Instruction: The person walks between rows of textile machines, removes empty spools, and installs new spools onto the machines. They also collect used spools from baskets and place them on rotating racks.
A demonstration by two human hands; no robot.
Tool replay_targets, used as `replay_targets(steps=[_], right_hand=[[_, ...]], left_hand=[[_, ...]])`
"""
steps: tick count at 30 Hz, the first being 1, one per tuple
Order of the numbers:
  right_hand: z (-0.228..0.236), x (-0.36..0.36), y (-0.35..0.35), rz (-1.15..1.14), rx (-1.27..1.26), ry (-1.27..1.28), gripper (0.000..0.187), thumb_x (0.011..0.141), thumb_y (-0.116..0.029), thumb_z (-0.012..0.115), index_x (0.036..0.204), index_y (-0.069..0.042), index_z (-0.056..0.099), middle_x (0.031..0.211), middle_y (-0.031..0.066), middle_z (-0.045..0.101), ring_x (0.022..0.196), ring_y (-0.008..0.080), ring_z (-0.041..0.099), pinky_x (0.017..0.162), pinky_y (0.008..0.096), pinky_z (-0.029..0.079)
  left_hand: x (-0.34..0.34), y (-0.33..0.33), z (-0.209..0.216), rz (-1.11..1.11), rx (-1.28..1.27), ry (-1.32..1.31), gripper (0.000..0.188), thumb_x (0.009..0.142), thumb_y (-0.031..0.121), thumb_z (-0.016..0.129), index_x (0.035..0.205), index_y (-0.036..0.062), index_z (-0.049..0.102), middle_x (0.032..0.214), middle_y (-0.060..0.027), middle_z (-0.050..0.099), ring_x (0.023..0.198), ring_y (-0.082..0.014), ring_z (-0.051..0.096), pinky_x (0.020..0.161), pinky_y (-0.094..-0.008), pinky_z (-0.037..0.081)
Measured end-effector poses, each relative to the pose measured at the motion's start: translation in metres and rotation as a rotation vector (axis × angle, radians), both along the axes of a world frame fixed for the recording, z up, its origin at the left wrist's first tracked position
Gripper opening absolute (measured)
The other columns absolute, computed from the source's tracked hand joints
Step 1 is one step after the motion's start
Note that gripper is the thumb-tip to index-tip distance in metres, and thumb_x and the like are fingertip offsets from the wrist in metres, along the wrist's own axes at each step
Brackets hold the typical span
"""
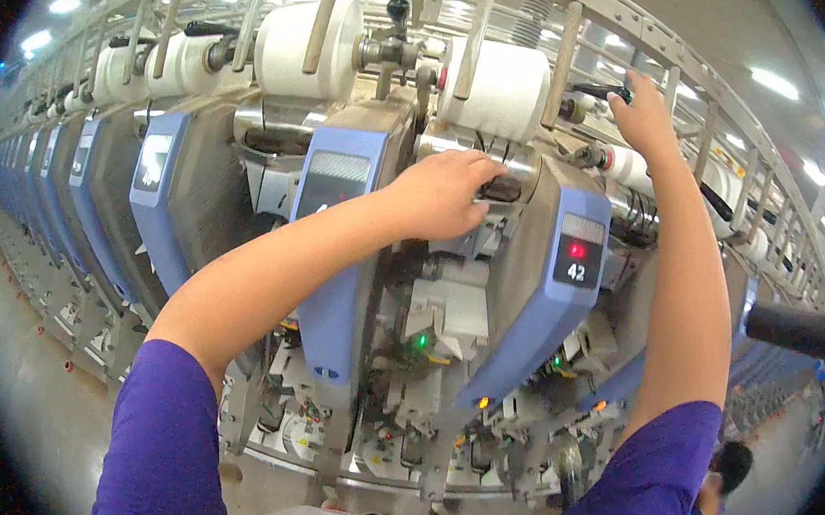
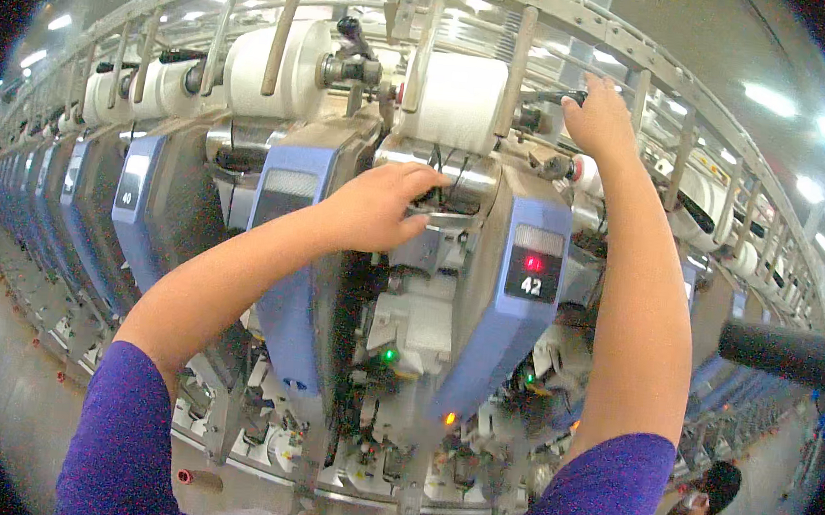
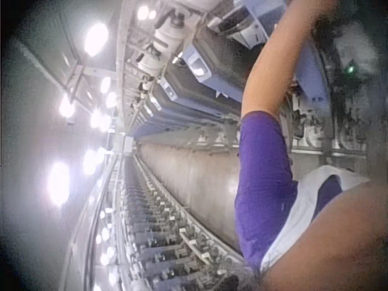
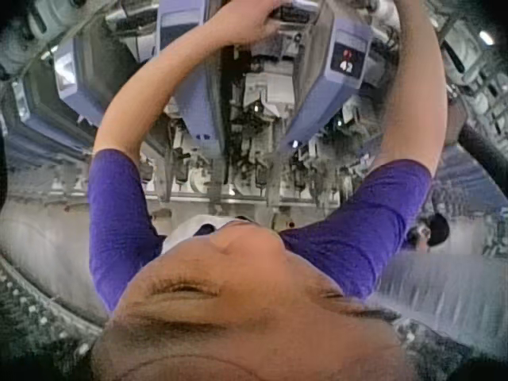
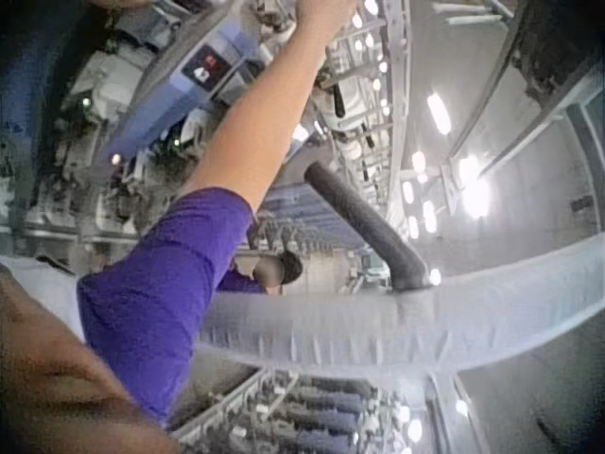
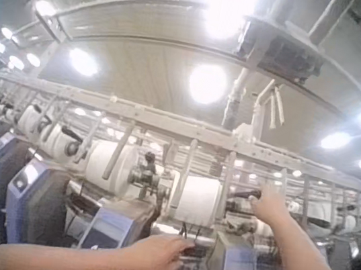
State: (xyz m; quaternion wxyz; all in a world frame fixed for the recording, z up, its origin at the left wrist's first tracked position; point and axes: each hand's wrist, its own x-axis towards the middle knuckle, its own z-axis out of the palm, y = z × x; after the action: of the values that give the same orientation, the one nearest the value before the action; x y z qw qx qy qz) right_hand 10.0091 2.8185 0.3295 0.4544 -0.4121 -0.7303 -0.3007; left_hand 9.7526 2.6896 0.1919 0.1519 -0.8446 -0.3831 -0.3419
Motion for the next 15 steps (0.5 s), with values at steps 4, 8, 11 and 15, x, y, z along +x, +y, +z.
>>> replay_targets(steps=[4,8,11,15], right_hand=[[0.013,-0.004,0.040,0.025,-0.262,-0.099,0.035,0.080,-0.024,0.059,0.106,0.000,0.060,0.104,0.0236,0.060,0.102,0.0388,0.055,0.090,0.0434,0.043],[0.021,-0.005,0.059,0.040,-0.117,-0.159,0.022,0.080,-0.016,0.057,0.094,-0.002,0.065,0.096,0.0220,0.062,0.094,0.0368,0.059,0.085,0.0433,0.046],[0.031,-0.008,0.072,0.119,-0.105,-0.088,0.023,0.079,-0.015,0.056,0.097,-0.003,0.064,0.097,0.0216,0.062,0.095,0.0370,0.058,0.085,0.0429,0.045],[0.041,-0.012,0.082,0.156,-0.130,-0.057,0.023,0.078,-0.012,0.056,0.098,-0.005,0.065,0.102,0.0202,0.062,0.098,0.0357,0.058,0.086,0.0410,0.045]], left_hand=[[0.024,0.045,0.011,0.272,-0.089,0.171,0.065,0.074,0.018,0.062,0.131,0.0013,0.036,0.133,-0.0209,0.038,0.121,-0.0368,0.040,0.101,-0.0448,0.035],[0.035,0.091,0.010,0.514,0.143,0.324,0.071,0.080,0.030,0.058,0.137,0.0012,0.027,0.144,-0.0244,0.020,0.134,-0.0394,0.021,0.106,-0.0551,0.021],[0.050,0.115,0.029,0.640,0.125,0.377,0.071,0.083,0.036,0.054,0.137,0.0007,0.026,0.145,-0.0267,0.014,0.135,-0.0417,0.016,0.106,-0.0553,0.021],[0.073,0.129,0.090,0.863,-0.105,0.405,0.078,0.083,0.038,0.051,0.143,0.0038,0.015,0.148,-0.0252,0.004,0.137,-0.0413,0.008,0.105,-0.0585,0.014]])
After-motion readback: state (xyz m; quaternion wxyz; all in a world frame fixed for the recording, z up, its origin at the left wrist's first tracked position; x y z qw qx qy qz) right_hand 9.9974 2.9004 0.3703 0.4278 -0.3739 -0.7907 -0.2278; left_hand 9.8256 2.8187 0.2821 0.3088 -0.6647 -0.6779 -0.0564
